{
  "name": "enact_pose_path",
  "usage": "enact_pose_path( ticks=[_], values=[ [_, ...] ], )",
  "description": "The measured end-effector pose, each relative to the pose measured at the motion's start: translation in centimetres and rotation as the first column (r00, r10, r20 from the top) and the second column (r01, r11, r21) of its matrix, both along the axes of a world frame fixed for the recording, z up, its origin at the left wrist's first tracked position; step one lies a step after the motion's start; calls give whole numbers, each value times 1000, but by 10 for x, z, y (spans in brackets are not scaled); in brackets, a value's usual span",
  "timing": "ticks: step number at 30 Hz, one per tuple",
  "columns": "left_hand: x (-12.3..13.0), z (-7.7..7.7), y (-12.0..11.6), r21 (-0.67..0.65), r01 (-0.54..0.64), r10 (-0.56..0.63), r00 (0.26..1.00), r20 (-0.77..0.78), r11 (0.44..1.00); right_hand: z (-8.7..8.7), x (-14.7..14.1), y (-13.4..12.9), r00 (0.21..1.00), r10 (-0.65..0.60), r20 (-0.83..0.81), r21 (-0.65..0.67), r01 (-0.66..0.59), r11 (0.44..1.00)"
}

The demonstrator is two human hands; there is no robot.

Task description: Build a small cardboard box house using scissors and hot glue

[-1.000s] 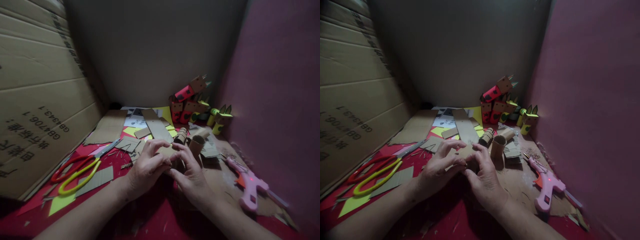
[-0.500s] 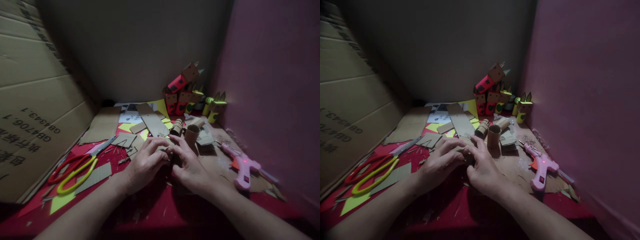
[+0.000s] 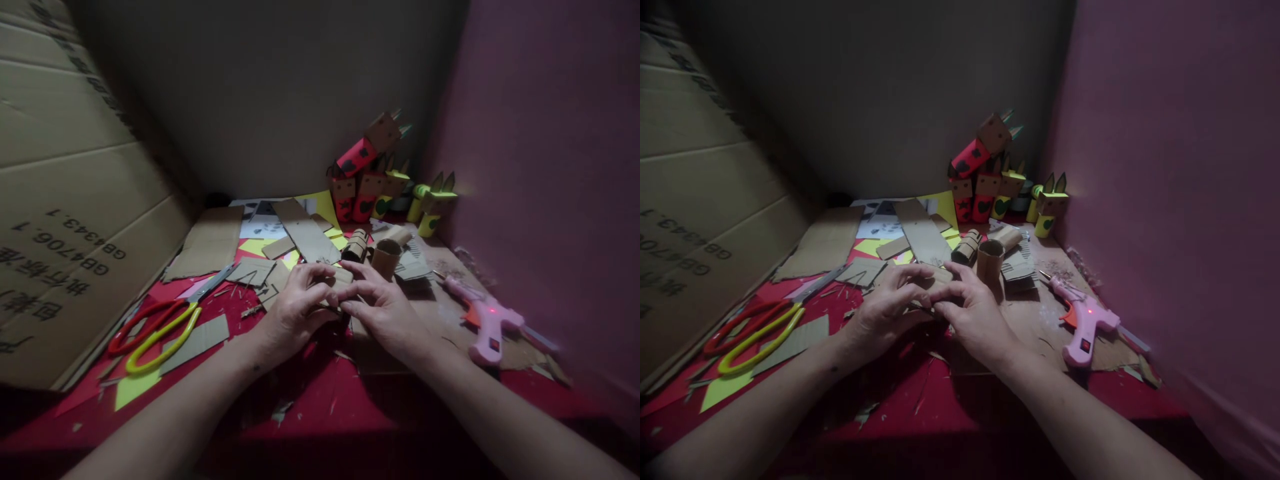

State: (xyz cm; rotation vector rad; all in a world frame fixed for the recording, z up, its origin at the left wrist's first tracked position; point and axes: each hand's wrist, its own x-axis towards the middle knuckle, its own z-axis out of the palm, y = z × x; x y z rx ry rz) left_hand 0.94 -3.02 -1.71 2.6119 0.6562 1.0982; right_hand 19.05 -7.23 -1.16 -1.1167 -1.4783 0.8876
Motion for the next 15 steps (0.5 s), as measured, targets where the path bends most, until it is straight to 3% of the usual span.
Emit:
enact_pose_path(
  ticks=[9,15],
  values=[
    [2,-12,3,-33,11,-9,999,50,999,-1,-3,1,999,-29,-30,-44,27,999],
    [2,-10,1,-33,-7,8,1000,25,999,-4,-2,1,999,-27,-34,-21,26,999]
  ],
)
